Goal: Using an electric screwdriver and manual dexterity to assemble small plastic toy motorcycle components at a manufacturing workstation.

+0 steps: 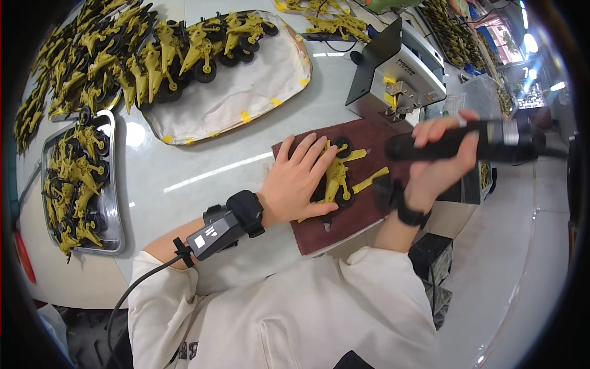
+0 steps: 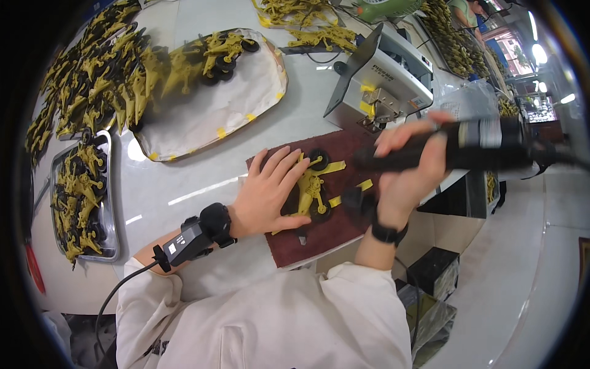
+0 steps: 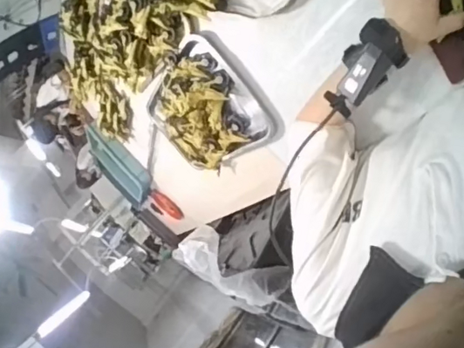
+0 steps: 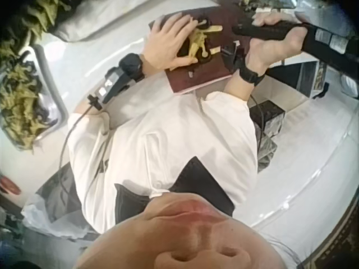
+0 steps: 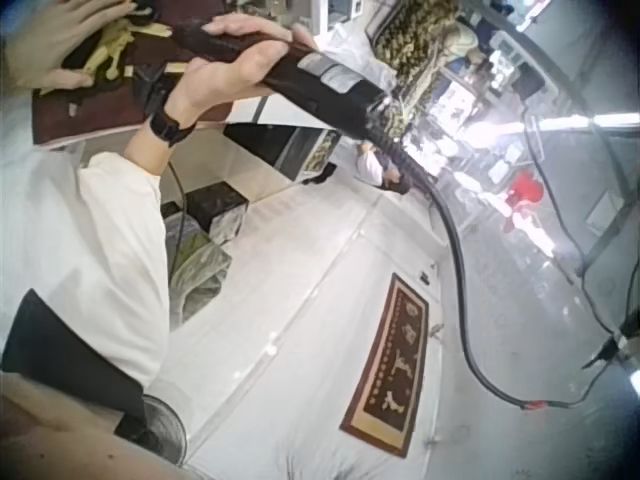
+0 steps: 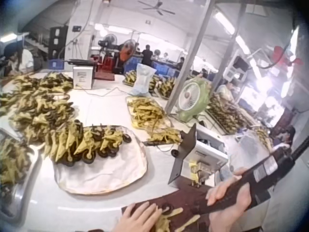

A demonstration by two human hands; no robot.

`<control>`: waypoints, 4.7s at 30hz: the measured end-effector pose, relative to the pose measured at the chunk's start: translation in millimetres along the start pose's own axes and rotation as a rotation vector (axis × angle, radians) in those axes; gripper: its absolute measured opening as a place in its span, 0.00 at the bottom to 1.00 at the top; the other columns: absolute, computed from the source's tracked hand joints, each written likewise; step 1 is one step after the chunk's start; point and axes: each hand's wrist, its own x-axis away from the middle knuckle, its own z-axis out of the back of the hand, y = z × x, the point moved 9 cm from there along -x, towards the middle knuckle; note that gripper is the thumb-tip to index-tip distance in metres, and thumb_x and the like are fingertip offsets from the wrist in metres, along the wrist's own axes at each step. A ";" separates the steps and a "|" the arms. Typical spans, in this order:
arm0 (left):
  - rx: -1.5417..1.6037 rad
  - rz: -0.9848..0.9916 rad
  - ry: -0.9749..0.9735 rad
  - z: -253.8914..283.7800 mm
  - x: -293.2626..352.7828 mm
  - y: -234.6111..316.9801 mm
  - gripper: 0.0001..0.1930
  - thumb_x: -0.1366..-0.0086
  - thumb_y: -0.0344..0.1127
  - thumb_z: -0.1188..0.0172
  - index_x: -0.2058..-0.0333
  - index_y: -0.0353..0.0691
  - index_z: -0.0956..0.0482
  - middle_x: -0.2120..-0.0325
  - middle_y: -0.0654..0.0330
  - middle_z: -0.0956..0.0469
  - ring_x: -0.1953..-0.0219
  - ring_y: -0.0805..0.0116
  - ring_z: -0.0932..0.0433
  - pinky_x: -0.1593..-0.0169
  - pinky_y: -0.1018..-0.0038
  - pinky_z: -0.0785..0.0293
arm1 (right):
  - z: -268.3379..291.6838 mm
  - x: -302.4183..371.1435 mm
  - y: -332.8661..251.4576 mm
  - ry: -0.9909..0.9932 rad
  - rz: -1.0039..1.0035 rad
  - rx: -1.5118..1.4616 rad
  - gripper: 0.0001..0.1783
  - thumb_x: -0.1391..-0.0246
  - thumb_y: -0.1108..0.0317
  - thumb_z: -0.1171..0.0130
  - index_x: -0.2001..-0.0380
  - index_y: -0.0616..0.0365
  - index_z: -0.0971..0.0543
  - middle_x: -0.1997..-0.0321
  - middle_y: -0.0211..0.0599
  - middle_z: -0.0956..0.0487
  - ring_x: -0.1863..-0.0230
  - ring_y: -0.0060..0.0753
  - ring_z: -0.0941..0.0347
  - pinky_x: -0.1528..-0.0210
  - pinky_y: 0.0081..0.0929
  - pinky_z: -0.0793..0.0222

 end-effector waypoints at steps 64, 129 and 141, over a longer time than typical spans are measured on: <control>-0.479 0.185 0.368 222.2 52.4 -33.0 0.43 0.62 0.38 0.30 0.43 0.47 0.37 0.41 0.52 0.43 0.39 0.50 0.46 0.39 0.53 0.53 | 11.2 38.6 38.1 0.024 -0.023 0.265 0.30 0.50 0.61 0.44 0.49 0.68 0.41 0.77 0.35 0.31 0.78 0.23 0.34 0.71 0.21 0.33; 0.095 -0.039 -0.101 -6.2 -2.0 7.0 0.44 0.55 0.63 0.39 0.47 0.38 0.37 0.43 0.47 0.42 0.39 0.49 0.46 0.40 0.47 0.58 | -12.2 22.8 52.5 -0.113 -0.119 -0.031 0.27 0.52 0.47 0.42 0.59 0.57 0.34 0.81 0.36 0.31 0.83 0.29 0.35 0.77 0.28 0.37; 0.076 -0.055 0.098 10.2 -3.3 4.7 0.39 0.60 0.59 0.34 0.53 0.39 0.32 0.55 0.53 0.33 0.47 0.52 0.38 0.43 0.53 0.49 | 30.7 -51.8 -24.0 0.236 0.283 0.164 0.28 0.47 0.48 0.51 0.57 0.63 0.37 0.82 0.36 0.30 0.84 0.31 0.35 0.77 0.29 0.35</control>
